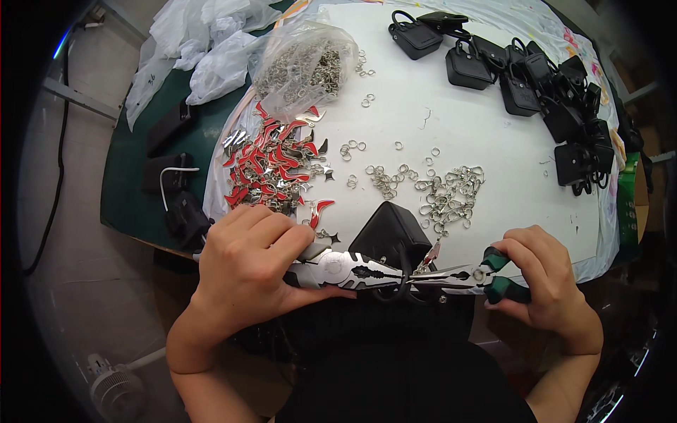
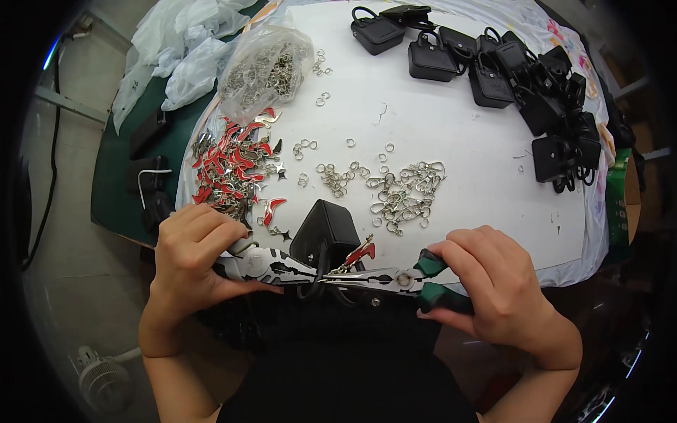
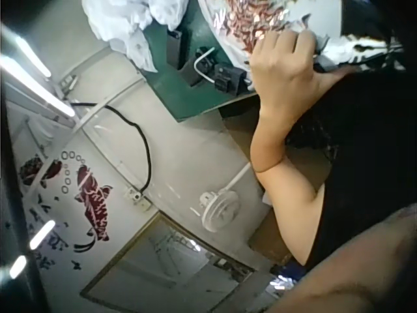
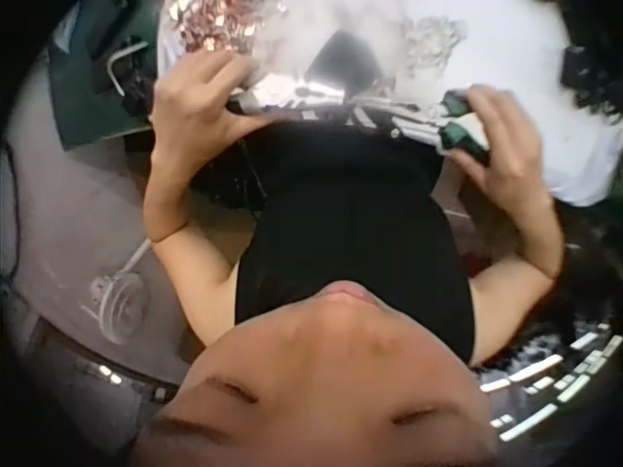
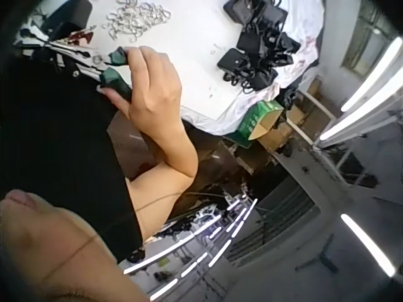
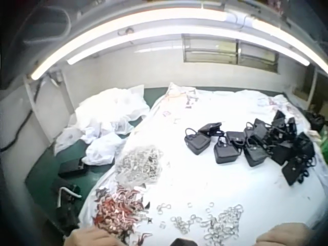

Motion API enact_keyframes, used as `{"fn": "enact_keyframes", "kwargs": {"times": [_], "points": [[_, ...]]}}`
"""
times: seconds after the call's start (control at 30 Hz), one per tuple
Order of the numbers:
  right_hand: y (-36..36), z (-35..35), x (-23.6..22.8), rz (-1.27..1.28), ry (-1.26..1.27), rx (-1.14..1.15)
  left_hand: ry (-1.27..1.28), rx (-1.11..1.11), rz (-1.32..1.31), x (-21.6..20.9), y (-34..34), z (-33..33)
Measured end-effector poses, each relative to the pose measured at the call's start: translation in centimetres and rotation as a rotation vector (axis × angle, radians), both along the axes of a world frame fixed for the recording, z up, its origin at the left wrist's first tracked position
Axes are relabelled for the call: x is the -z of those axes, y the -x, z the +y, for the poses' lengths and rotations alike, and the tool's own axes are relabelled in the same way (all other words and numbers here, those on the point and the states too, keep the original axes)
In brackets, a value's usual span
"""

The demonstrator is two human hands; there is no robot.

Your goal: The person attaches metal rings and charms to small black bag-shaped accessories, using two pairs of pliers to open and close the jump rings.

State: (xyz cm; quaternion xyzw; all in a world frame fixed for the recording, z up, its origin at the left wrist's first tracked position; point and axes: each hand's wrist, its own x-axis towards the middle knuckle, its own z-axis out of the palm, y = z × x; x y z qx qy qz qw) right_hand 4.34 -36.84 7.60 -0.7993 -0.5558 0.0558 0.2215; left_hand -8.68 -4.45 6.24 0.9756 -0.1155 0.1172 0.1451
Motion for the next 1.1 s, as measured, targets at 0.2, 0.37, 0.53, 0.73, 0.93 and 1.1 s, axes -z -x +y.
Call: {"fn": "enact_keyframes", "kwargs": {"times": [0.2,0.37,0.53,0.73,0.93,1.1], "points": [[0.0,-0.3,0.5,0.207,0.012,0.006,-0.109,0.016,-0.153,-0.1,0.1,-0.2],[0.1,-0.6,0.4,0.270,0.032,0.017,-0.194,0.024,-0.228,-0.7,0.1,-0.4],[0.0,0.0,0.1,0.043,0.039,-0.012,-0.205,0.003,-0.117,-1.6,0.1,-0.5],[-0.1,0.0,-0.1,-0.086,0.020,-0.054,-0.204,-0.026,-0.050,-2.6,0.3,-0.8],[-0.1,0.0,0.0,-0.167,0.013,-0.066,-0.205,-0.031,0.026,-2.9,0.4,-1.0],[-1.0,-0.2,0.3,-0.041,0.010,-0.030,-0.097,-0.077,0.072,-1.9,0.2,-1.0]]}}
